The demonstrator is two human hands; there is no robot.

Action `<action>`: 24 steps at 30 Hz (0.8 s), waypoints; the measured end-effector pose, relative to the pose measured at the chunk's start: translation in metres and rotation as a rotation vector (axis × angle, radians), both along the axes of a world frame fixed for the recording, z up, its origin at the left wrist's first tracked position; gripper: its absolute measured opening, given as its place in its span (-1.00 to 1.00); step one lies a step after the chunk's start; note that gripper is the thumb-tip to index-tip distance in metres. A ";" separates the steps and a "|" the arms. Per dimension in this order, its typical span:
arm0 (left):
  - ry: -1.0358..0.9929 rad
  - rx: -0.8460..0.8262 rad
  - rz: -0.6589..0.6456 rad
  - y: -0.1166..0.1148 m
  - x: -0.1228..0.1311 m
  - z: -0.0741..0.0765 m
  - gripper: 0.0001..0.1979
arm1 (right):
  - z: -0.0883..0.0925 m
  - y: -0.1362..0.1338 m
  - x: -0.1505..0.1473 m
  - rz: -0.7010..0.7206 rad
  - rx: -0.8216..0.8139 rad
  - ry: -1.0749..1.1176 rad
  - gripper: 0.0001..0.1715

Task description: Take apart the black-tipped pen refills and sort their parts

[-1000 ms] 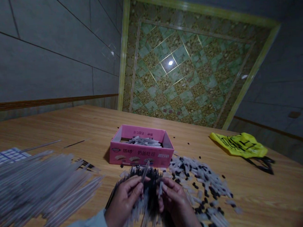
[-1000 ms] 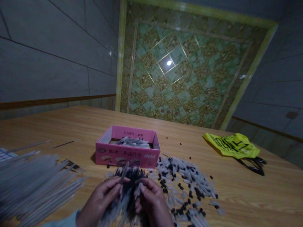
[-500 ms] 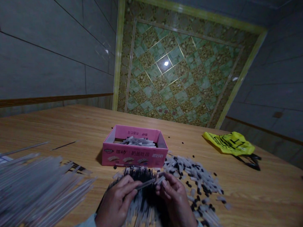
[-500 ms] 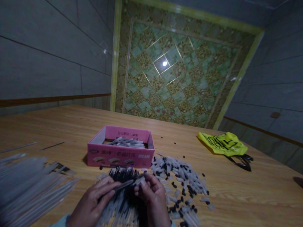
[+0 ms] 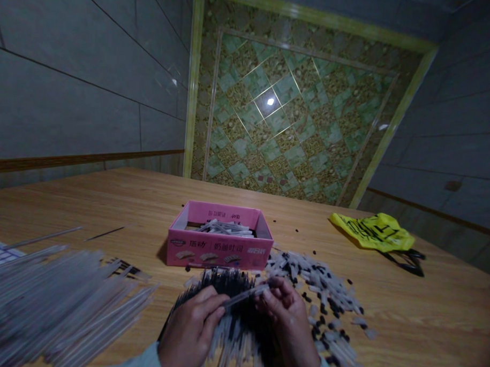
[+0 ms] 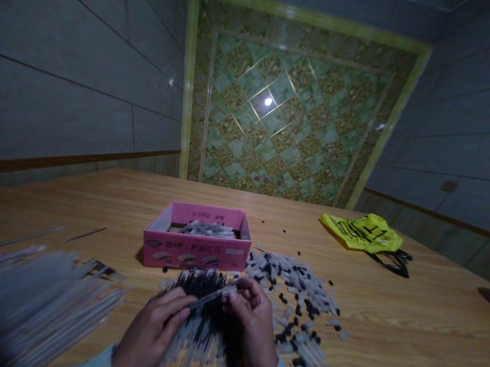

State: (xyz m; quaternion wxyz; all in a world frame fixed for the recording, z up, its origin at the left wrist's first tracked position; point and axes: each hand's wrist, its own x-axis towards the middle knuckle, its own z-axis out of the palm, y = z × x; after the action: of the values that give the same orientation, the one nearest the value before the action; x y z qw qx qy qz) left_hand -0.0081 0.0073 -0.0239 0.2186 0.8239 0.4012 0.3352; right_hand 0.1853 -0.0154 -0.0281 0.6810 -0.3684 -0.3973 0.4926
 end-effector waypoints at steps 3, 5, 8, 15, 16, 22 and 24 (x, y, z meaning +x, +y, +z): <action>-0.001 0.009 0.004 -0.001 0.000 0.001 -0.69 | -0.002 0.000 0.002 -0.041 0.002 -0.014 -0.76; 0.006 0.011 0.005 -0.001 0.000 0.002 -0.70 | -0.001 0.000 0.002 -0.060 -0.001 -0.026 -0.77; 0.014 0.020 0.002 -0.002 0.000 0.004 -0.70 | 0.000 -0.001 0.001 -0.070 0.006 -0.107 -0.76; -0.020 0.111 0.051 -0.001 0.000 -0.006 -0.71 | -0.002 -0.001 -0.003 -0.126 0.004 -0.297 -0.73; -0.022 0.115 0.054 0.000 0.000 -0.008 -0.71 | -0.002 -0.001 -0.003 -0.123 0.006 -0.314 -0.76; -0.004 0.015 0.058 0.001 0.000 -0.005 -0.72 | 0.002 -0.003 -0.001 -0.099 0.007 -0.430 -0.87; 0.010 -0.065 0.031 0.001 0.001 -0.001 -0.73 | 0.003 -0.003 -0.001 -0.088 0.013 -0.441 -0.88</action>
State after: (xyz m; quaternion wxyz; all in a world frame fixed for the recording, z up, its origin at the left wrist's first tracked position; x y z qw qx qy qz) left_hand -0.0071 0.0082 -0.0246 0.2381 0.8116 0.4258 0.3214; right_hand 0.1847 -0.0188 -0.0247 0.6009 -0.4798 -0.5231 0.3675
